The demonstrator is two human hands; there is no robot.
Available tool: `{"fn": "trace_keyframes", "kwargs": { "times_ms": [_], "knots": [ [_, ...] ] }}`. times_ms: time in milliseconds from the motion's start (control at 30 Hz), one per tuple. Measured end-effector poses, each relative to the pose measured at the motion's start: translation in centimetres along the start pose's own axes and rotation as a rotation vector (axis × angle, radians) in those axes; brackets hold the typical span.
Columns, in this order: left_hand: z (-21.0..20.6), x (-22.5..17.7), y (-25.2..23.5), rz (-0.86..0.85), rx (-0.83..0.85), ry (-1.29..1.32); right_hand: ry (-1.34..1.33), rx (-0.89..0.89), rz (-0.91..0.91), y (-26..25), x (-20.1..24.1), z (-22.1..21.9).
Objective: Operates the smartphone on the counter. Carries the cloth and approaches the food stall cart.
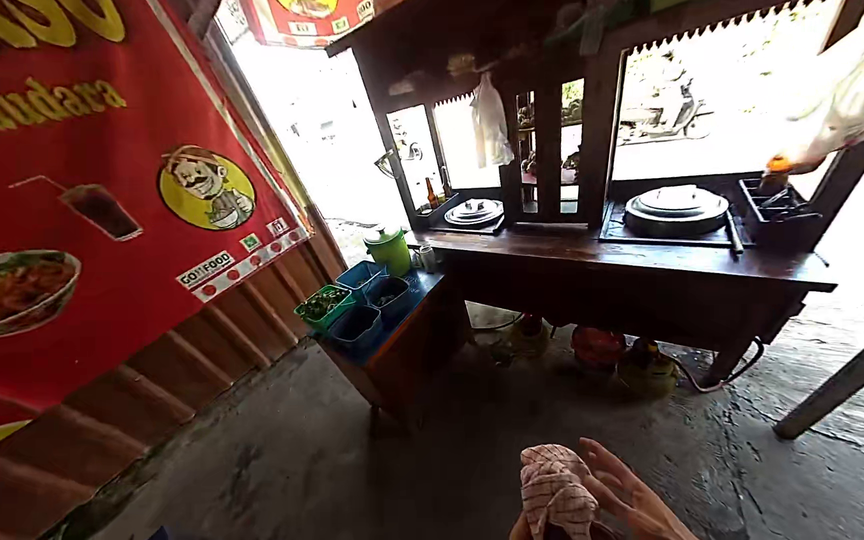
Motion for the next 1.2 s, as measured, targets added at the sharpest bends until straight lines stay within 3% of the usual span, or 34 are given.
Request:
{"fn": "trace_keyframes", "kwargs": {
  "times_ms": [67, 133, 200, 300, 400, 500, 600, 767, 833, 1000, 1200],
  "knots": [
    [-0.8, 0.0, -4.6, -0.043, 0.067, -0.089, -0.136, 0.117, -0.086, -3.0, -0.9, -1.1],
    [-1.7, 0.6, -9.6, -0.057, 0.153, -0.336, -0.339, 0.157, -0.106, -7.4, -4.2, -1.2],
    [-1.7, 2.2, -15.5, -0.069, 0.213, -0.524, -0.402, 0.096, -0.143, -13.4, -6.0, 0.2],
    [-0.4, 4.8, -23.8, 0.042, 0.240, -0.428, -0.342, -0.017, -0.173, -23.1, -6.0, 3.0],
    [0.1, 6.0, -31.7, 0.193, 0.249, -0.103, -0.265, 0.035, -0.147, -32.6, -2.8, 4.9],
    [-0.4, 6.0, -38.8, 0.267, 0.239, -0.018, -0.086, 0.096, -0.083, -40.5, 1.5, 5.7],
    [-1.1, 6.6, -45.6, 0.320, 0.113, 0.083, 0.092, 0.141, -0.026, -46.7, 4.2, 6.5],
    [-0.8, 9.7, -57.6, 0.365, 0.078, 0.140, -0.088, 0.196, -0.008, -54.8, 4.8, 8.6],
    [-1.3, 10.1, -62.5, 0.380, 0.134, 0.117, -0.023, 0.131, 0.057, -58.4, 4.9, 10.0],
    [-1.4, 10.0, -76.0, 0.367, 0.208, 0.153, 0.470, -0.101, 0.155, -70.1, 8.3, 13.4],
    [-0.7, 3.5, -93.7, 0.234, 0.240, 0.199, 0.458, -0.233, 0.242, -82.9, 17.8, 15.1]
  ]
}}
Point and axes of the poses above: each hand's wrist, its own y-axis away from the middle knuckle, its own z-axis out of the back of the hand, x = y × z, the point moved 10 cm from there along -y, towards the middle knuckle, and after that the axes turned 4 degrees about x, right-handed, at the moved point
